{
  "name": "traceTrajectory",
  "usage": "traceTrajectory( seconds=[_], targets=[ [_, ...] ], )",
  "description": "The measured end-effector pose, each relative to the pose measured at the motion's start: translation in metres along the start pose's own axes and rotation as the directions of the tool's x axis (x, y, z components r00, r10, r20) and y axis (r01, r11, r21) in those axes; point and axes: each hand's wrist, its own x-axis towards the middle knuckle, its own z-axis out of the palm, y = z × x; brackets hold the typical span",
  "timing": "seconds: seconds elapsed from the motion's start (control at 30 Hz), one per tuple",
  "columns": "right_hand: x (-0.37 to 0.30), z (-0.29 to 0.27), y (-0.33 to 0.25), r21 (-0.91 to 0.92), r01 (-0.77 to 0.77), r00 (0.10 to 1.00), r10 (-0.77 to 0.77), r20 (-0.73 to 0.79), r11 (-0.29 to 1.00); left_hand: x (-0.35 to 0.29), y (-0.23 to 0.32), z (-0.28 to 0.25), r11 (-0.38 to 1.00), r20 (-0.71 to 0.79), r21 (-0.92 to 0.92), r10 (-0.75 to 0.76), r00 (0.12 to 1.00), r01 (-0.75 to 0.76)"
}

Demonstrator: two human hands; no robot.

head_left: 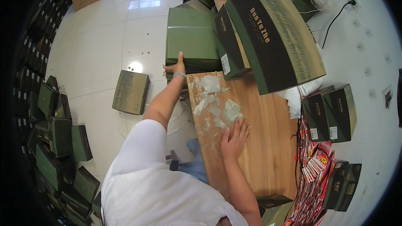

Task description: The person packs shoes into green cardboard boxes, places tissue paper on top, closes the boxes, and uses a heat gun to apply labels. The person then stacks the finished boxes on the floor and repeats the process with additional boxes.

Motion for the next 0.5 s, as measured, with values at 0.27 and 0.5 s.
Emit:
traceTrajectory(
  seconds=[0.27,0.5],
  targets=[
    [-0.001,0.005,0.001,-0.007,0.031,0.999,-0.031,-0.04,0.999,-0.036,-0.031,-0.014,0.987,-0.018,-0.151,0.053,0.998,-0.055],
    [-0.002,0.006,0.001,0.006,0.017,0.999,-0.017,-0.052,1.0,0.062,0.044,-0.061,0.613,0.195,0.472,0.629,0.753,-0.634]
  ],
)
